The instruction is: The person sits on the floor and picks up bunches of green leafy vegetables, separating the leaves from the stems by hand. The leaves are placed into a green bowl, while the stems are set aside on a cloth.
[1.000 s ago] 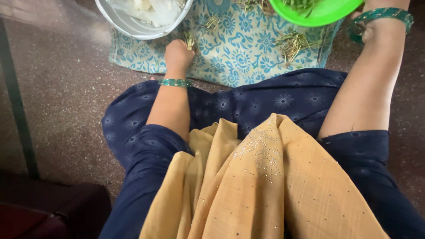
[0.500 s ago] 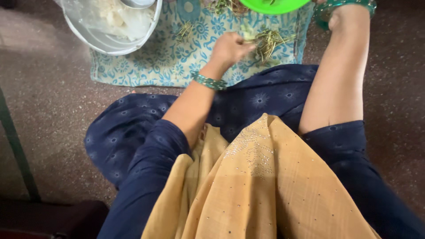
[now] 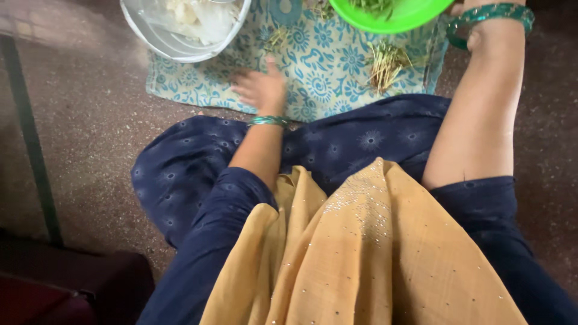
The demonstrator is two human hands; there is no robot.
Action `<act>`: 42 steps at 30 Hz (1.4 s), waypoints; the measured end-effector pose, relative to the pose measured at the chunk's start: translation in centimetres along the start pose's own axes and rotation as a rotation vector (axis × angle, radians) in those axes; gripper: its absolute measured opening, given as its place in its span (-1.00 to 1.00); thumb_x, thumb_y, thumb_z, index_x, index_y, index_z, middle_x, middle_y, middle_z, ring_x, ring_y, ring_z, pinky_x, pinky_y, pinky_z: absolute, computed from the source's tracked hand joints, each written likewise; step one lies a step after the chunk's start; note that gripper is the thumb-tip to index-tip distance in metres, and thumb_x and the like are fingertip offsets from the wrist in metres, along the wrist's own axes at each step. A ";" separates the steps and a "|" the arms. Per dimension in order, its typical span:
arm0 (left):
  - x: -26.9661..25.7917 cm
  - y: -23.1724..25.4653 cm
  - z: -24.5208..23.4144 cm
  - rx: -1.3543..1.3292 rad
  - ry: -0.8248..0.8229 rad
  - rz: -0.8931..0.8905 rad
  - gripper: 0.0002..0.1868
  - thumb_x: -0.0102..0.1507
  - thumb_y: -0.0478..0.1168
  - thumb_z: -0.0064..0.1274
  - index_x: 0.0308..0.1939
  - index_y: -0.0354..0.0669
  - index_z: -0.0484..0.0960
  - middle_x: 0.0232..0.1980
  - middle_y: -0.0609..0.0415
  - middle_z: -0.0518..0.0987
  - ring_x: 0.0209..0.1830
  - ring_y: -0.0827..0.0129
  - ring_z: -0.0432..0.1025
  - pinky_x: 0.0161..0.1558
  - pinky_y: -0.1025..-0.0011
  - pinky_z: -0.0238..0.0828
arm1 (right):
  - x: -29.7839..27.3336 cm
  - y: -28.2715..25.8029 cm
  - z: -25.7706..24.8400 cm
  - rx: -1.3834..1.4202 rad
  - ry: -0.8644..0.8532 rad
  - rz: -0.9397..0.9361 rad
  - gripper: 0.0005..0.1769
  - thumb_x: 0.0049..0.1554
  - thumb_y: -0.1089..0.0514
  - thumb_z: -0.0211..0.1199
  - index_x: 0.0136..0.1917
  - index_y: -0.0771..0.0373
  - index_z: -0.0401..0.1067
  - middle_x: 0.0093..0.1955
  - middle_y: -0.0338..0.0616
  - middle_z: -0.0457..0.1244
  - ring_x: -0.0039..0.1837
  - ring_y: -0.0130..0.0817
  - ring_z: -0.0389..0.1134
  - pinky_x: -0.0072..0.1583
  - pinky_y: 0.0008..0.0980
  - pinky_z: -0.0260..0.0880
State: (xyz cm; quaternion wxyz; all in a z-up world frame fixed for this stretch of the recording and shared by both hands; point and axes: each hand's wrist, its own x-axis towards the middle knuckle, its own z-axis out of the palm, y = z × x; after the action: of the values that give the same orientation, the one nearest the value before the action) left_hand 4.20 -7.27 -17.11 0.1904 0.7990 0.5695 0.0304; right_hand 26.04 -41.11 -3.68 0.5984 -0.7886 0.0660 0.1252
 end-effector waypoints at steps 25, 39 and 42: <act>2.3 4.6 -2.2 0.039 -0.041 0.785 -0.50 0.30 -0.25 -0.07 0.36 -0.20 0.48 0.46 -0.11 0.36 0.47 -0.06 0.21 0.45 0.02 0.17 | -1.1 -5.3 1.9 0.075 0.010 -0.166 -0.87 0.38 0.35 0.15 0.18 0.34 0.45 -0.04 -0.20 0.42 -0.14 -0.52 0.50 -0.22 -0.56 0.50; -0.1 6.8 -2.6 -0.359 -0.045 0.674 -0.78 0.21 -0.25 0.01 -0.20 -0.13 0.77 -0.12 -0.17 0.67 -0.11 -0.06 0.55 -0.06 0.12 0.49 | -1.2 -4.7 1.3 0.170 -0.025 -0.200 -0.87 0.31 0.41 0.08 0.02 0.33 0.44 -0.12 -0.23 0.43 -0.20 -0.55 0.51 -0.24 -0.58 0.54; -5.4 9.1 -1.4 -0.640 -0.636 0.711 -0.69 0.33 -0.09 0.03 0.06 -0.15 0.66 0.24 -0.18 0.56 0.24 0.02 0.46 0.23 0.24 0.37 | -1.1 -4.5 1.1 0.158 -0.087 -0.261 -0.88 0.45 0.44 0.11 0.07 0.40 0.45 -0.11 -0.16 0.38 -0.25 -0.51 0.38 -0.29 -0.55 0.22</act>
State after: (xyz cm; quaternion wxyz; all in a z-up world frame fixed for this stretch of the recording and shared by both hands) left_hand 10.13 -14.41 -11.87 0.5630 0.8137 0.1428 0.0216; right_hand 25.97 -38.88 0.51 0.6720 -0.7348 -0.0535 0.0748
